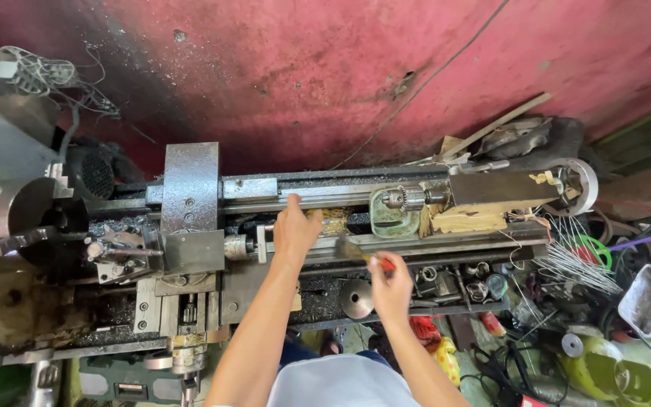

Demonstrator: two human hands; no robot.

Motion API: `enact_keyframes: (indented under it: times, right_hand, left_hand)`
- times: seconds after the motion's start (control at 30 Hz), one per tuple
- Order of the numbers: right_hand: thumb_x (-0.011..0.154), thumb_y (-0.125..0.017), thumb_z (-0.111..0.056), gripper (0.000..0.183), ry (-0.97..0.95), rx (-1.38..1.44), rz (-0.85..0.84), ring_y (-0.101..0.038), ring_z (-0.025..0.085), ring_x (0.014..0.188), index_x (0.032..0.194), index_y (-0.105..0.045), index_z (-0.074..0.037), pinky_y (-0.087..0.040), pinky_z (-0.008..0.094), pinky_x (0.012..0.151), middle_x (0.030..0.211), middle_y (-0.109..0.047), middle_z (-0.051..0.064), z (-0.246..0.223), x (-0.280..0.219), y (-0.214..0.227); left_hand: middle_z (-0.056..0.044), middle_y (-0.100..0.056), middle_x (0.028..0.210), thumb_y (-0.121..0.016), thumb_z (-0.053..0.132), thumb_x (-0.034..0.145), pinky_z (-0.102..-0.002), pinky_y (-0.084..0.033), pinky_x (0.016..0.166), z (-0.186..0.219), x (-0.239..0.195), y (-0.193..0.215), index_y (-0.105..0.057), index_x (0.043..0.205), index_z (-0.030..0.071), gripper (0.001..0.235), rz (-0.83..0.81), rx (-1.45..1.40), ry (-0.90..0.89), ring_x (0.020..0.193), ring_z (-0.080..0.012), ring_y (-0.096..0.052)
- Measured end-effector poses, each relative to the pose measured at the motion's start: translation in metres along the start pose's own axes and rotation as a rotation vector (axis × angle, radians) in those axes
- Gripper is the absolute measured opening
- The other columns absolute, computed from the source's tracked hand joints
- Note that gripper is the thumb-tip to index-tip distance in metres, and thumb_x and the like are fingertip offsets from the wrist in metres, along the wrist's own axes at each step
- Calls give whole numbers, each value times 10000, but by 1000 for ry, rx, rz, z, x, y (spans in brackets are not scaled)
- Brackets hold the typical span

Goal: Operating a manual lathe by adjusting the carriage position and applying lubricant to the workpiece with a brush.

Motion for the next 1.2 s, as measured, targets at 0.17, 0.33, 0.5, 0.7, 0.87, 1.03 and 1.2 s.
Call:
enact_keyframes:
  times: [0.17, 0.33, 0.5, 0.7, 0.87, 1.03, 1.2]
  right_hand:
    - [919, -732, -136, 170, -39, 121, -93, -760, 346, 856, 1065, -717, -49, -610, 435, 789, 891, -733, 204, 13, 19, -42]
    - [916, -719, -207, 162, 39, -120, -119, -728, 343, 909, 1042, -731, -106, -544, 454, 842, 860, -740, 154, -4, 27, -17]
    - [932, -727, -174, 174, -26, -4, -28, -760, 299, 901, 1086, -725, -93, -599, 400, 820, 952, -758, 170, 36, 25, 13]
    - [956, -706, -78, 160, -82, 107, -7, -745, 370, 897, 1104, -694, -18, -628, 416, 789, 952, -734, 276, 24, 13, 41]
    - [969, -653, -194, 217, -203, 124, -101, -779, 266, 946, 1098, -662, -19, -612, 319, 918, 1020, -723, 150, 26, 9, 46]
    - [957, -670, -171, 216, -197, 198, -88, -770, 287, 937, 1089, -654, -1, -620, 332, 926, 1018, -696, 163, 26, 10, 38]
    - [967, -656, -205, 221, -226, 122, -139, -792, 263, 960, 1120, -669, -46, -570, 280, 866, 1042, -748, 144, -1, 12, 17]
  left_hand:
    - [-240, -665, 1146, -706, 379, 862, -545, -554, 888, 63, -30, 53, -508, 1288, 113, 540, 150, -46, -170, 1037, -469, -690]
    - [-173, -631, 1083, -726, 323, 874, -520, -536, 922, 90, -48, 106, -549, 1229, 84, 463, 283, -36, -372, 1079, -428, -655]
    - [-125, -630, 1062, -763, 309, 835, -499, -556, 908, 39, -73, 43, -618, 1181, 91, 434, 108, 69, -381, 1095, -385, -652]
    - [-104, -643, 1126, -715, 291, 911, -471, -540, 977, -10, -126, 49, -678, 1205, 124, 340, 54, -73, -259, 1158, -343, -639]
    - [-95, -663, 1170, -648, 230, 918, -399, -474, 1038, -29, -144, 119, -681, 1131, 47, 283, 335, -111, -321, 1133, -234, -605]
    - [-198, -626, 1166, -684, 70, 952, -403, -492, 1029, -45, -157, 211, -628, 1105, -68, 215, 832, 9, -534, 1127, -315, -582]
    - [-170, -652, 1256, -677, 150, 956, -475, -426, 1091, -69, -132, 224, -680, 1158, -38, 276, 718, 211, -392, 1226, -318, -556]
Point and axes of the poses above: each hand's wrist, its own x-axis towards the middle knuckle, its own y-axis out of the back of the hand, z = x × y, the point moved 7 cm from there along x, towards the middle knuckle
